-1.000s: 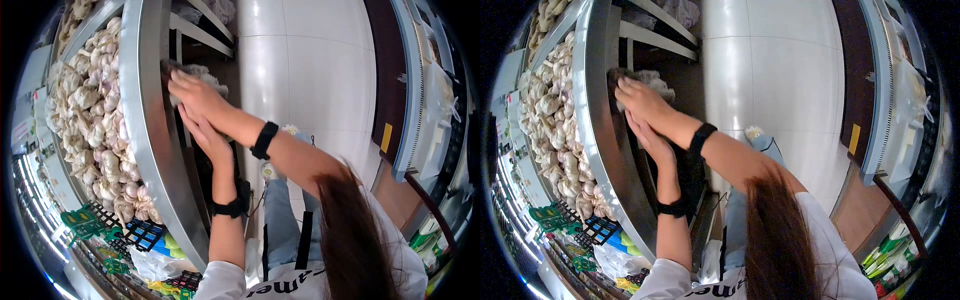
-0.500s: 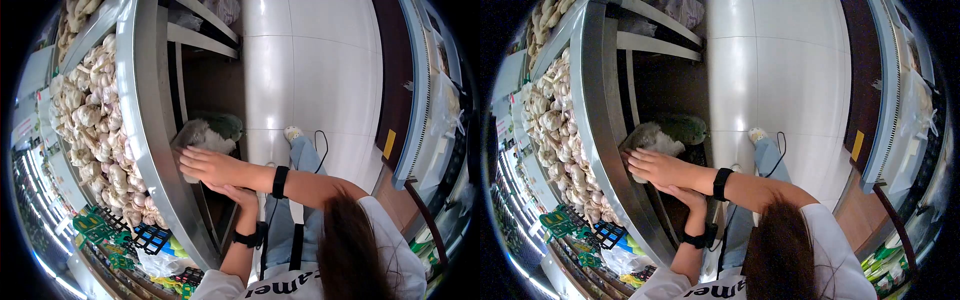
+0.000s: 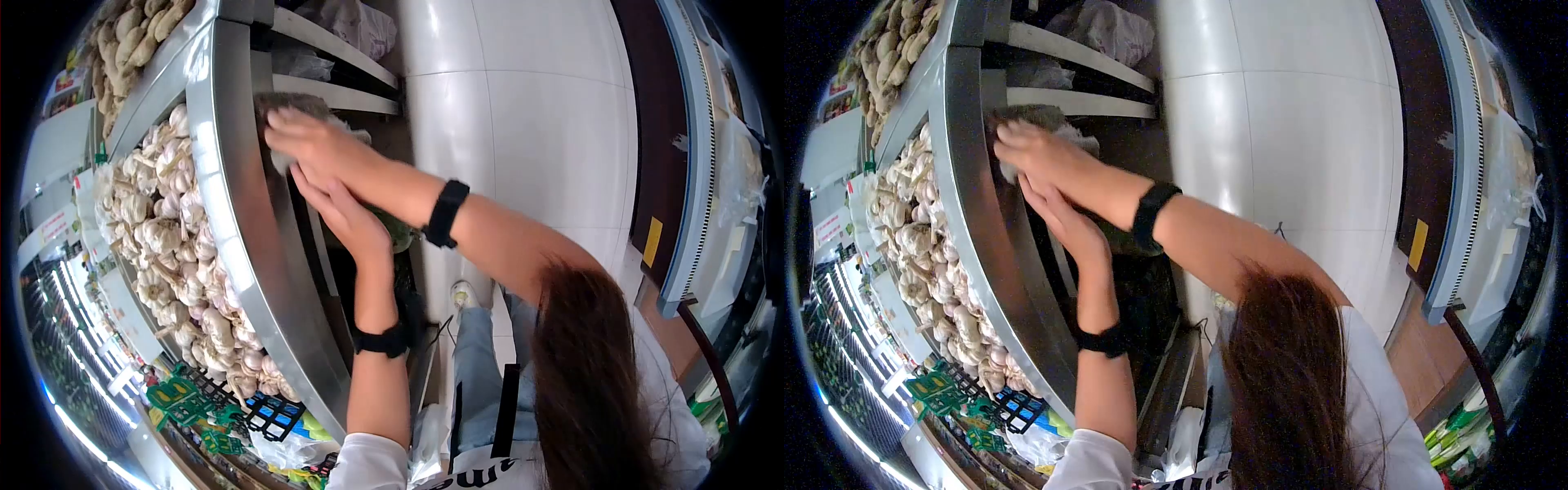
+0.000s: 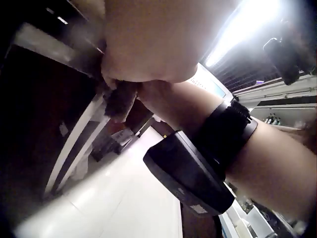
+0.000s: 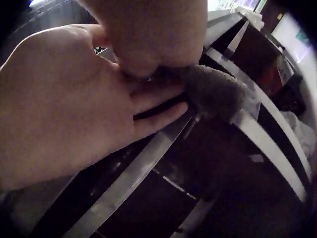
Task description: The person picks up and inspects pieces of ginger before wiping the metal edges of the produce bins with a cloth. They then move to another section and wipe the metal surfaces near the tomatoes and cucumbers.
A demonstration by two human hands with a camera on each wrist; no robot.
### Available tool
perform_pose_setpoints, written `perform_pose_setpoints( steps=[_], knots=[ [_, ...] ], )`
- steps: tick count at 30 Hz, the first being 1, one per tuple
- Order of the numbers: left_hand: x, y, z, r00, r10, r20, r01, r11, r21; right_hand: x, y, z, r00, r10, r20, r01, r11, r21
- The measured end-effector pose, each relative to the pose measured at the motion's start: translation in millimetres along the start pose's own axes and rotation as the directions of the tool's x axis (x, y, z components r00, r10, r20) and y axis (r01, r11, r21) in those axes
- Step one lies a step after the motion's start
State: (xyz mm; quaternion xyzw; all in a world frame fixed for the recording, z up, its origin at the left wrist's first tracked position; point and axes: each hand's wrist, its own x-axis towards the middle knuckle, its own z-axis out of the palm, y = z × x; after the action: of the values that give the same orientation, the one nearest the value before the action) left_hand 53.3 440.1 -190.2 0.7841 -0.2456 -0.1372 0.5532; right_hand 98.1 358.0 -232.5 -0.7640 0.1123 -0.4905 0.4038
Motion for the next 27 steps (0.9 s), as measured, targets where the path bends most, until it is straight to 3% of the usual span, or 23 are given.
perform_pose_setpoints(
  steps=[4, 9, 10, 11, 13, 15, 16, 17, 19, 21, 23, 24, 27],
  knots=[
    [47.5, 10.4, 17.4, 0.99, 0.068, 0.124, -0.066, 0.998, -0.018, 42.2, 22.4, -19.7, 0.991, 0.138, 0.0, -0.137, 0.99, 0.013],
    [37.0, 4.8, 26.3, 0.996, 0.088, 0.025, -0.089, 0.995, 0.039, 25.2, 28.9, -3.4, 0.992, 0.13, 0.001, -0.129, 0.99, 0.059],
    [22.7, 7.2, 24.9, 0.998, 0.054, -0.038, -0.052, 0.998, 0.037, 20.2, 19.3, -2.5, 0.994, 0.108, -0.02, -0.107, 0.992, 0.071],
    [7.9, 9.3, 21.7, 0.995, 0.019, -0.101, -0.015, 0.999, 0.032, 6.7, 4.8, -4.4, 0.983, 0.162, 0.086, -0.168, 0.983, 0.071],
    [-25.2, -9.0, 5.5, 0.972, 0.041, -0.231, -0.001, 0.985, 0.17, -22.4, -35.6, -6.9, 0.97, 0.2, 0.139, -0.21, 0.976, 0.062],
    [-63.8, -11.1, -9.2, 0.955, -0.052, -0.293, 0.062, 0.998, 0.025, -53.8, -76.4, -10.1, 0.955, 0.215, 0.205, -0.235, 0.969, 0.081],
    [-79.7, -11.7, -16.7, 0.955, -0.051, -0.293, 0.062, 0.998, 0.029, -65.7, -114.3, -15.1, 0.949, 0.294, 0.11, -0.296, 0.955, 0.006],
    [-95.2, -12.7, -24.5, 0.95, -0.08, -0.302, 0.09, 0.996, 0.019, -77.8, -120.3, -11.0, 0.917, 0.311, 0.249, -0.349, 0.928, 0.127],
    [-120.5, -12.8, -40.1, 0.938, -0.141, -0.316, 0.15, 0.989, 0.005, -83.2, -117.2, -22.1, 0.91, 0.168, 0.38, -0.25, 0.951, 0.18],
    [-122.9, -12.8, -45.7, 0.932, -0.169, -0.321, 0.181, 0.984, 0.006, -97.4, -109.0, -0.1, 0.928, 0.154, 0.339, -0.215, 0.965, 0.149],
    [-107.2, -10.3, -44.0, 0.943, -0.173, -0.285, 0.219, 0.966, 0.138, -95.3, -97.5, 16.5, 0.946, 0.132, 0.295, -0.172, 0.978, 0.114],
    [-95.4, -10.8, -39.7, 0.954, -0.147, -0.262, 0.2, 0.962, 0.187, -89.4, -84.8, 21.2, 0.968, 0.128, 0.214, -0.155, 0.981, 0.115],
    [-52.1, -8.9, -20.7, 0.987, -0.053, -0.15, 0.068, 0.993, 0.1, -49.3, -47.7, 17.4, 0.998, 0.053, 0.021, -0.054, 0.998, 0.024]
  ],
)
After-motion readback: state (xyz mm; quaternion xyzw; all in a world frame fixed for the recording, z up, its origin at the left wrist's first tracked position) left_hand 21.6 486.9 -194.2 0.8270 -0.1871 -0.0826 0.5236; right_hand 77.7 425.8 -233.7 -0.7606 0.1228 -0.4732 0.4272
